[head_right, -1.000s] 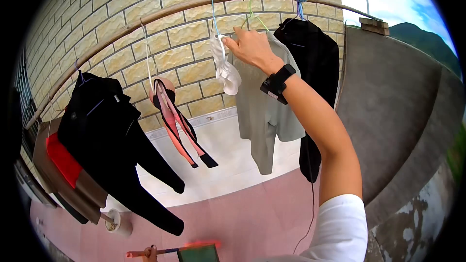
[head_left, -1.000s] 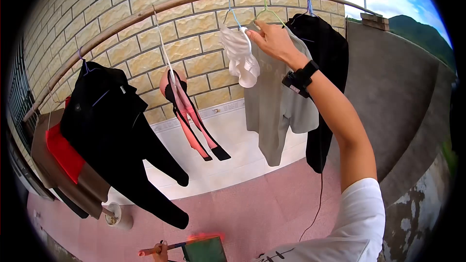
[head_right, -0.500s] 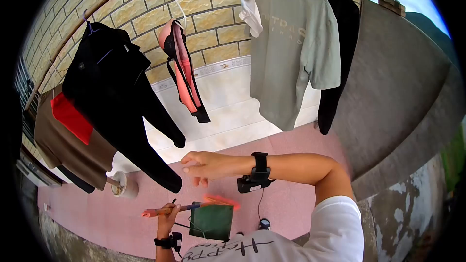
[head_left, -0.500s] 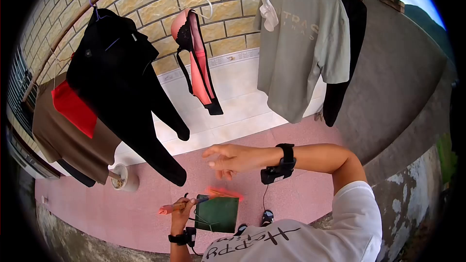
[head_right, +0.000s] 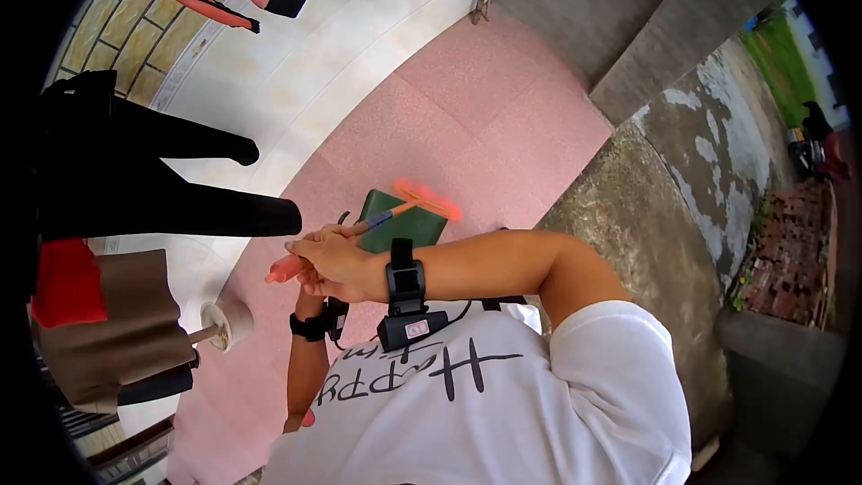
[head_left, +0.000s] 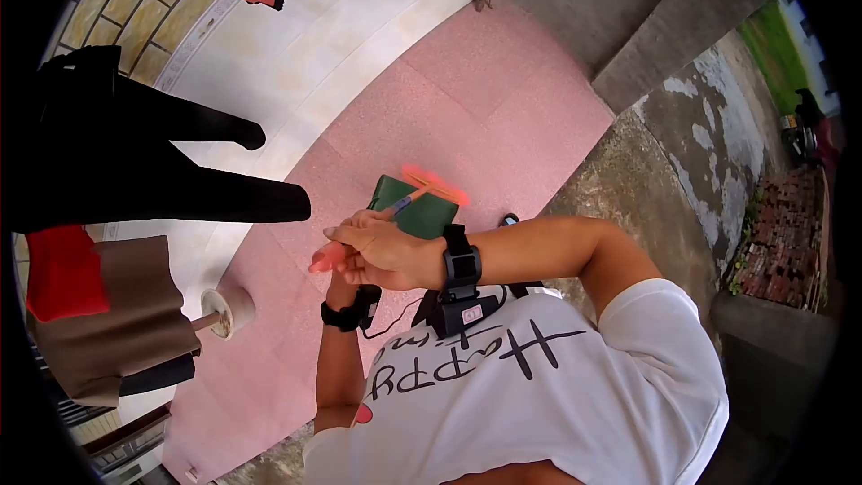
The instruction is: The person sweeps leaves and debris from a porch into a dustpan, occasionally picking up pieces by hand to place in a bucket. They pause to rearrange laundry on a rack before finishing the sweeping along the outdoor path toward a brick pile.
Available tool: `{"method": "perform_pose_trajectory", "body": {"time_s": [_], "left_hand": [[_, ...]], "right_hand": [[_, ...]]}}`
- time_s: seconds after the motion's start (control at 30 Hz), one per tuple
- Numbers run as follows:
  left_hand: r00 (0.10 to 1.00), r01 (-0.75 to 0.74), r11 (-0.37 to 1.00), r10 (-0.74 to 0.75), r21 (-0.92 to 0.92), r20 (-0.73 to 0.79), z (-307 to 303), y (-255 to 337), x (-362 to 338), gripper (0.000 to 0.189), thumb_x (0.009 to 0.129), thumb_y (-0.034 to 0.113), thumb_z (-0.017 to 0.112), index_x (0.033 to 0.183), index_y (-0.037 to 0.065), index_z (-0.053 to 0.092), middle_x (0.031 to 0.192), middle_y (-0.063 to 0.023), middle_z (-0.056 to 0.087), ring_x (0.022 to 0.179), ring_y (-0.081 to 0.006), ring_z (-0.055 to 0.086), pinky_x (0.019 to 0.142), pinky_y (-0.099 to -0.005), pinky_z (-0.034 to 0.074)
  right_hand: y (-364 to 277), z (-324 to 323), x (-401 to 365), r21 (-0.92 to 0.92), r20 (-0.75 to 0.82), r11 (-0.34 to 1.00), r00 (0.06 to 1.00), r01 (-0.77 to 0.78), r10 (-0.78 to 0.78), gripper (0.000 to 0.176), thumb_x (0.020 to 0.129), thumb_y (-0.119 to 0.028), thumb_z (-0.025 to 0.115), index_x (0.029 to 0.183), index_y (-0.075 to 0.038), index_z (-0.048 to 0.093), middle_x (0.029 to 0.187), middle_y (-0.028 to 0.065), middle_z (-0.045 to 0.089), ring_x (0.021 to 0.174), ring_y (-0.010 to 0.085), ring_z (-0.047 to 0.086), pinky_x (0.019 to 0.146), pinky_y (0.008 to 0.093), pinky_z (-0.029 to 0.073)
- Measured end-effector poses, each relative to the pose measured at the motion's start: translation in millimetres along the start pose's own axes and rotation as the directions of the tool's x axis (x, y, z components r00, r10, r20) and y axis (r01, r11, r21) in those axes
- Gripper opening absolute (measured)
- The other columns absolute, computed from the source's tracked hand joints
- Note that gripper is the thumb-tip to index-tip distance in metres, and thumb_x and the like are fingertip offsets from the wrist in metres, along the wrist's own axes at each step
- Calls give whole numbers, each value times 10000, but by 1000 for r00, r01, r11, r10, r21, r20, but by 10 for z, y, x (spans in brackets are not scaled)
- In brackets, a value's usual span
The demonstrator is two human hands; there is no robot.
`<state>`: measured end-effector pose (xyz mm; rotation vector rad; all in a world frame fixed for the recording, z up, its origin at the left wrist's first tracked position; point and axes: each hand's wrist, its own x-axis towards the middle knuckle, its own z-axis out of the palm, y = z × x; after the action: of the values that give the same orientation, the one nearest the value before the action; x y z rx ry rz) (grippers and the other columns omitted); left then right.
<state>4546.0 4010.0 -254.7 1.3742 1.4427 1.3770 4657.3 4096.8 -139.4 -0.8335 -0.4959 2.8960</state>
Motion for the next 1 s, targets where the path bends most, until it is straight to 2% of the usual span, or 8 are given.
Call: {"method": "perform_pose_trajectory", "body": {"time_s": [0.07, 0.17, 0.43, 0.53, 0.7, 0.8, 0.87, 1.0], "left_hand": [[1000, -22, 991, 20, 131, 23, 103, -29, 187, 247, 744, 83, 582, 977, 42, 510, 676, -44, 489, 615, -125, 480, 545, -229, 396], [948, 316, 837, -301, 446, -107, 122, 663, 426, 512, 694, 107, 659, 1149, 13, 443, 534, 10, 416, 474, -77, 386, 445, -228, 329], [911, 399, 864, -335, 306, -243, 37, 112, 105, 226, 815, 167, 532, 882, -45, 575, 542, 37, 362, 495, -51, 316, 430, -223, 242], [908, 399, 869, -332, 291, -255, 326, 14, -96, 214, 828, 154, 504, 887, -40, 573, 554, 39, 380, 506, -54, 334, 437, -227, 264], [877, 431, 839, -303, 332, -372, 810, -187, -768, 206, 831, 134, 479, 923, -21, 579, 552, 45, 394, 490, -41, 347, 433, -204, 282], [859, 456, 811, -293, 367, -420, 941, -401, -1164, 215, 834, 134, 471, 944, -10, 586, 550, 50, 400, 489, -39, 360, 427, -202, 284], [844, 479, 806, -313, 349, -436, 968, -512, -1461, 214, 831, 134, 476, 936, -18, 586, 552, 46, 413, 496, -46, 374, 430, -211, 291], [812, 523, 746, -291, 412, -505, 1063, -902, -1935, 196, 793, 134, 486, 859, -26, 579, 570, -135, 507, 519, -195, 494, 488, -320, 371]], "right_hand": [[-76, -76, -208, 166, -78, 981, 993, 101, -89, 73, 824, -126, 488, 820, -100, 420, 698, 64, 499, 629, 151, 531, 565, 289, 460], [-333, -303, -726, 240, -54, 961, 990, 138, -129, 49, 811, -67, 459, 798, -65, 412, 679, 65, 474, 638, 161, 525, 568, 299, 463], [-333, -1480, -1958, -87, -194, 988, 970, 131, -145, 398, 789, -11, 485, 1114, -87, 268, 837, 82, 439, 669, 183, 512, 562, 288, 468], [-229, -2110, -2040, -289, -316, 943, 914, 164, -255, 361, 782, -28, 494, 1064, -93, 278, 761, 75, 434, 604, 178, 521, 475, 292, 464], [200, -3762, -2217, -459, -526, 867, 846, -193, -90, 466, 829, -49, 410, 1231, -128, 188, 772, 57, 433, 491, 122, 444, 327, 248, 384], [640, -4304, -2451, -286, -688, 939, 723, -190, -63, 194, 867, -139, 335, 1061, -133, 318, 721, 68, 417, 441, 130, 413, 289, 258, 352], [976, -4508, -2663, -452, -728, 832, 672, -321, -136, 186, 860, -154, 329, 1046, -152, 324, 666, 53, 401, 395, 126, 393, 264, 256, 326], [1310, -4725, -3007, -597, -732, 649, 651, -471, -200, 98, 816, -123, 422, 896, -97, 371, 530, 24, 376, 332, 108, 360, 257, 230, 268]]}}
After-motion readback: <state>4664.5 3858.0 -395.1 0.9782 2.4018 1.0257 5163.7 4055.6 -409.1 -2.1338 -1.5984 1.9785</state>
